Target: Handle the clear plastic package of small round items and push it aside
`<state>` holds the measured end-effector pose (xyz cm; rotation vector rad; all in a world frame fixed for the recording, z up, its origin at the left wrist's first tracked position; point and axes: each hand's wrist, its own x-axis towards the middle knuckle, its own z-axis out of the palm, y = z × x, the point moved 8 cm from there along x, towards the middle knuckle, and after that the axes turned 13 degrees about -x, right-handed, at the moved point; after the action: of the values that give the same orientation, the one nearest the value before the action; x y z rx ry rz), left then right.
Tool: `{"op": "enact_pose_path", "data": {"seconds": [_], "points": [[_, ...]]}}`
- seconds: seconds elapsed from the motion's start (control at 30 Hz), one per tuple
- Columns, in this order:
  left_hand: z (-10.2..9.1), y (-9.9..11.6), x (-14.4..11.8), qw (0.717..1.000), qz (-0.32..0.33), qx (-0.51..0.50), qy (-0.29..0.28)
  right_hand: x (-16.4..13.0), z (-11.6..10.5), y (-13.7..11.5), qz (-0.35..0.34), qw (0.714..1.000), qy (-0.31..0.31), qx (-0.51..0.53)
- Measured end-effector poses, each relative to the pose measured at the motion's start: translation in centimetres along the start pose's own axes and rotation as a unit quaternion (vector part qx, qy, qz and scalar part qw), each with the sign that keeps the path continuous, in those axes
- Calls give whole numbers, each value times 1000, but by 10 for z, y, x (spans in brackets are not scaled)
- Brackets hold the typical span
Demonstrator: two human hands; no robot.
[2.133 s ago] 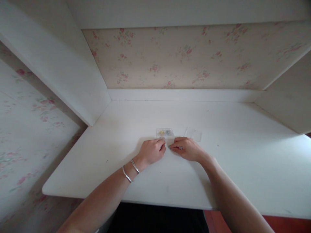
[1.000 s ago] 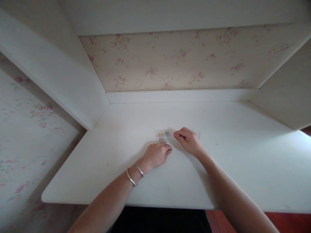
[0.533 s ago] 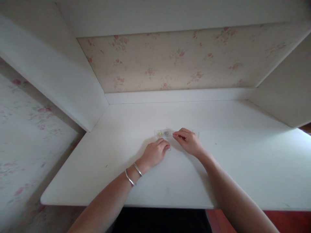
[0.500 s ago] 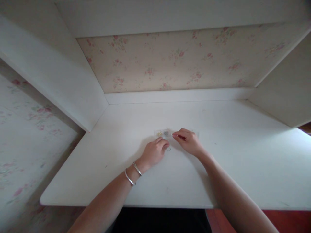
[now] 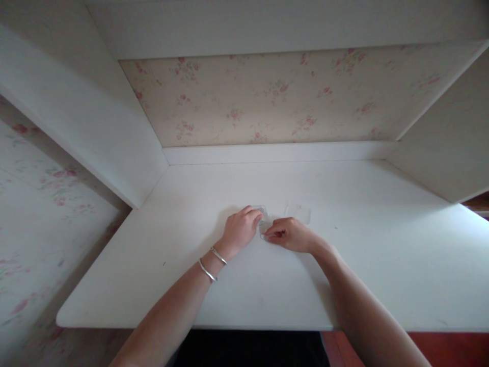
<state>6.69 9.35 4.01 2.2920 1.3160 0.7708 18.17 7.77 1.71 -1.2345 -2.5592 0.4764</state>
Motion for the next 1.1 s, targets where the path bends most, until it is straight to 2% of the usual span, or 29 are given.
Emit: {"op": "enact_pose_path", "data": {"seconds": [0.2,0.4,0.57,0.67,0.83,0.9,1.1], "points": [[-19,-21,-8,997,-29,-43,56,1,-1,-10,-21,999,6,-23],[-21,-40,-10,991,-40,-83,99,1,2,-17,-40,998,-2,-50],[-19,-51,-10,981,-73,-119,132,1,2,-17,-40,998,8,-45],[-16,-57,-11,976,-104,-143,131,2,-4,-12,-13,999,38,7],[-8,-64,-13,965,-140,-188,117,3,-22,10,64,982,172,36],[-7,-65,-13,962,-145,-198,116,3,-23,15,78,975,206,29],[-7,-65,-13,960,-150,-207,116,7,-15,14,61,978,198,10]]}}
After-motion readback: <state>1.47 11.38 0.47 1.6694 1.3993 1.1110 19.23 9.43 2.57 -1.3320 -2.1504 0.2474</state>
